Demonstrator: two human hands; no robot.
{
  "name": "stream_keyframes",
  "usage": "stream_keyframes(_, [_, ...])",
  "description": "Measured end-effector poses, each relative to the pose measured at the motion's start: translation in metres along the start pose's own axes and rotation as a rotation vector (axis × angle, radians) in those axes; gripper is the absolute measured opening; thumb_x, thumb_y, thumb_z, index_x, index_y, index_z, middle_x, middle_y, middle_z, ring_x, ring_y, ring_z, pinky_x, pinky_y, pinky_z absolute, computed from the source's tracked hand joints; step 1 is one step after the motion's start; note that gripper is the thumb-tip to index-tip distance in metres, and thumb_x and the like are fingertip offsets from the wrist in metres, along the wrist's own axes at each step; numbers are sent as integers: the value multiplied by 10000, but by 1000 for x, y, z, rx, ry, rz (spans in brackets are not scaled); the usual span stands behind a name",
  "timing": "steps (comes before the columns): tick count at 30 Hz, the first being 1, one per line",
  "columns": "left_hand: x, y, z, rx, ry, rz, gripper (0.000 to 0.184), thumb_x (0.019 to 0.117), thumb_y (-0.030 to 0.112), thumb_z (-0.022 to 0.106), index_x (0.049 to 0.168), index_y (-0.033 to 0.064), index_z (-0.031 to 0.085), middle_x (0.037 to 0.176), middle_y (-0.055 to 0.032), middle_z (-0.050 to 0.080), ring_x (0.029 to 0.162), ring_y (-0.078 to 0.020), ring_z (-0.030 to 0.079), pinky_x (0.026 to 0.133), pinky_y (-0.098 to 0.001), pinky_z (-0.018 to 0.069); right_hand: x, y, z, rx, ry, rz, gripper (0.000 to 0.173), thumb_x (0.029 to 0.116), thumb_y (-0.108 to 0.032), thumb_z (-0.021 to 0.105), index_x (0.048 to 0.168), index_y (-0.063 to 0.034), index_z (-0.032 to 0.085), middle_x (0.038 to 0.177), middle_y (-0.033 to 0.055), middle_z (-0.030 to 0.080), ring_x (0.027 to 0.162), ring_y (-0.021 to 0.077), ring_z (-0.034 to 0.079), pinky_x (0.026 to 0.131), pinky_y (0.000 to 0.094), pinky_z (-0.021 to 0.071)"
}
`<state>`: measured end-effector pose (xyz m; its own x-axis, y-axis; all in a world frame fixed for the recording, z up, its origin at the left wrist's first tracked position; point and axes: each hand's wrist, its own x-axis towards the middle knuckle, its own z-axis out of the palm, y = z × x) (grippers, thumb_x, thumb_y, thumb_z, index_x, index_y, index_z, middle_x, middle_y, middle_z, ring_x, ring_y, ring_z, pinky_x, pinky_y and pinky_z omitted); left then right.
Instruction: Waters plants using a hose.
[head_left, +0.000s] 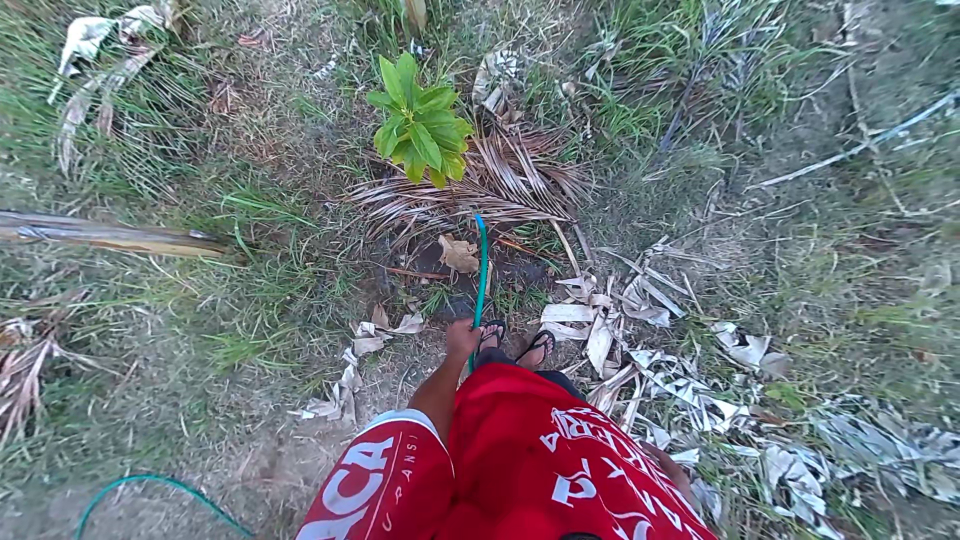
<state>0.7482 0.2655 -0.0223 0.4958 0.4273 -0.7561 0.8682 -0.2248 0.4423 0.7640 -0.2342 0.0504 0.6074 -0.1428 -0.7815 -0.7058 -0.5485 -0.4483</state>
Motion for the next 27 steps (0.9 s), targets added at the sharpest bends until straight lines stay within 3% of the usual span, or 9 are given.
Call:
stream_keyframes(7, [6, 0, -1, 58, -105, 24, 313, 1010, 269, 604, 1246, 98, 718, 1200, -134, 727, 1160, -289, 672, 1045, -524, 492, -4, -5, -2, -13, 10, -17, 351, 1093, -163, 471, 1365, 33, 573, 1109, 230, 707, 891, 242, 723, 818, 405, 594])
stream_keyframes(13, [14, 4, -1, 137, -181, 45, 344, 1024, 274, 578, 1298, 100, 690, 1264, -147, 698, 1215, -301, 644, 1071, -527, 475, 0, 1, -5, 4, 3, -7, 357, 1097, -174, 470, 1379, 24, 561, 1106, 220, 708, 870, 237, 726, 795, 401, 599])
stream_keyframes(27, [8, 3, 5, 123, -236, 56, 318, 1039, 233, 549, 1252, 43, 688, 1242, -193, 688, 1175, -331, 655, 1049, -542, 481, 6, 18, -4, -8, 8, -30, 361, 1083, -172, 491, 1376, 26, 566, 1090, 206, 723, 859, 231, 733, 786, 402, 605])
